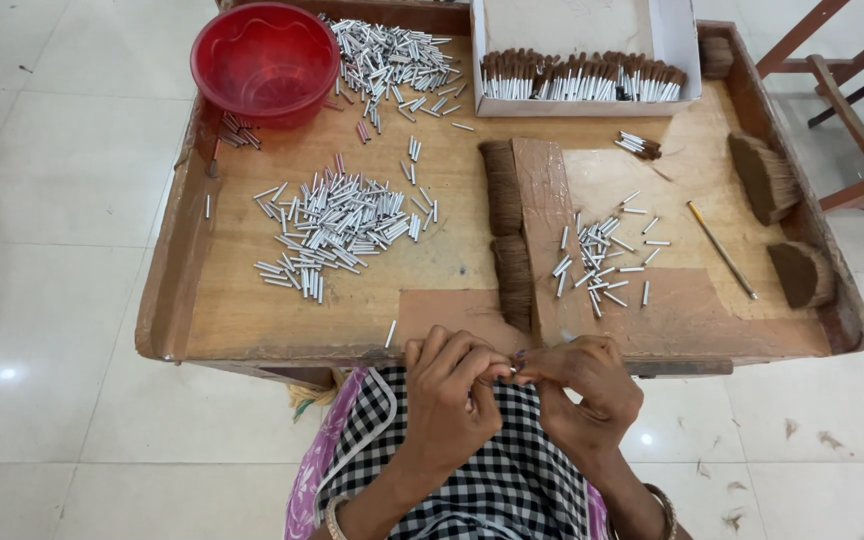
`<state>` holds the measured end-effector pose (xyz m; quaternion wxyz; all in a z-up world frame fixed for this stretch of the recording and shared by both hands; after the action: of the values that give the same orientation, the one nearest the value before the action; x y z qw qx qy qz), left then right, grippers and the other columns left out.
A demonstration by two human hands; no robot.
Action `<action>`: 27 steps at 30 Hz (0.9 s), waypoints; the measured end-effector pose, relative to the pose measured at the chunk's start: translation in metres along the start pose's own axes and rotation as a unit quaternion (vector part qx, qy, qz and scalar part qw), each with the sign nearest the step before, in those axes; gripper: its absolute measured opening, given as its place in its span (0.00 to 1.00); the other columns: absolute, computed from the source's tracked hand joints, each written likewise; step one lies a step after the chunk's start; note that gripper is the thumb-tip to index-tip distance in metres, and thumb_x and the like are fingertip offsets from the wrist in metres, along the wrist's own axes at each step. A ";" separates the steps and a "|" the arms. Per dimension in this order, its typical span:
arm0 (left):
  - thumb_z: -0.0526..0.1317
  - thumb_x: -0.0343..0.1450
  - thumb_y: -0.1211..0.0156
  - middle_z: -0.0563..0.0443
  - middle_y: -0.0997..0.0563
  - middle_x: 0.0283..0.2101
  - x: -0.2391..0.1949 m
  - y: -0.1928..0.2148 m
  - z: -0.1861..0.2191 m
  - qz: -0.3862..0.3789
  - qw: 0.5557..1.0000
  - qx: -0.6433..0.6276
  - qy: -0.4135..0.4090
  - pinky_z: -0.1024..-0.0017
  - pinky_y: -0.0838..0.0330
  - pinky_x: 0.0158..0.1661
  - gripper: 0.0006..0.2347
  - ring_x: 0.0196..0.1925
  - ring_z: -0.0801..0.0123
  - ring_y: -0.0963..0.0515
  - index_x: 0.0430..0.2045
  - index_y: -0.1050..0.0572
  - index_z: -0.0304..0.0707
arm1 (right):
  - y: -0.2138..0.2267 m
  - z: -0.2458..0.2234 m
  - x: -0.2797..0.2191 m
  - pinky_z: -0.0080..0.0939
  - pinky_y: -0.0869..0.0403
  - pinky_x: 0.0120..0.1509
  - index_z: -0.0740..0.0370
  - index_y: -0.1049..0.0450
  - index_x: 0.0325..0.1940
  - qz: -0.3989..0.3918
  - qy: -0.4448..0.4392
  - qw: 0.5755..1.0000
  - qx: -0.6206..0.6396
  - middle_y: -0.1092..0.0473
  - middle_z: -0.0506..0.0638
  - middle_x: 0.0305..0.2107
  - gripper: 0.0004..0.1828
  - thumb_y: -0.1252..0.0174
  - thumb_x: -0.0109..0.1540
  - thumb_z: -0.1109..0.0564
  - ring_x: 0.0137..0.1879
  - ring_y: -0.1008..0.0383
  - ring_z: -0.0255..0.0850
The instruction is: Assembling small hand-held brushes by inserting brown bristles into silver metal ferrules at a wooden workbench.
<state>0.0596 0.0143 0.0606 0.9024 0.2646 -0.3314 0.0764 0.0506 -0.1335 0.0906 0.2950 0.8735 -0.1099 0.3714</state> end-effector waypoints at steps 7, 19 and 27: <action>0.31 0.67 0.40 0.53 0.19 0.32 -0.008 -0.017 -0.012 -0.036 0.998 -0.016 0.057 0.63 0.40 0.44 0.04 0.40 0.62 0.24 0.29 0.20 0.42 | 0.010 0.023 0.003 0.41 0.33 0.66 0.52 0.19 0.33 -0.037 0.026 0.996 -0.071 0.20 0.41 0.33 0.14 0.35 0.54 0.71 0.53 0.20 0.43; 0.34 0.73 0.49 0.30 0.31 0.64 0.002 -0.025 -0.012 -0.056 0.995 0.023 0.076 0.48 0.48 0.68 0.26 0.68 0.44 0.35 0.68 0.44 0.22 | -0.036 0.025 0.034 0.71 0.68 0.79 0.54 0.17 0.37 -0.172 0.003 0.942 -0.287 0.42 0.53 0.72 0.06 0.32 0.57 0.54 0.81 0.58 0.59; 0.37 0.70 0.38 0.48 0.26 0.53 0.028 -0.044 -0.028 -0.081 0.991 0.090 0.056 0.56 0.40 0.54 0.11 0.59 0.55 0.31 0.45 0.23 0.38 | -0.033 0.031 0.031 0.70 0.65 0.80 0.56 0.17 0.38 -0.160 0.026 0.951 -0.262 0.36 0.47 0.67 0.08 0.33 0.55 0.55 0.80 0.53 0.53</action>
<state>0.1102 -0.0090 0.0415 0.8951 0.3664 -0.2497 0.0477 0.1036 -0.1248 0.0814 0.5718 0.7616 -0.0539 0.3001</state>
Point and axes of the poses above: each hand's wrist, its own x-axis towards the middle knuckle, its own y-axis out of the back of the hand, z = x × y, the point moved 8 cm from there along x, towards the middle knuckle
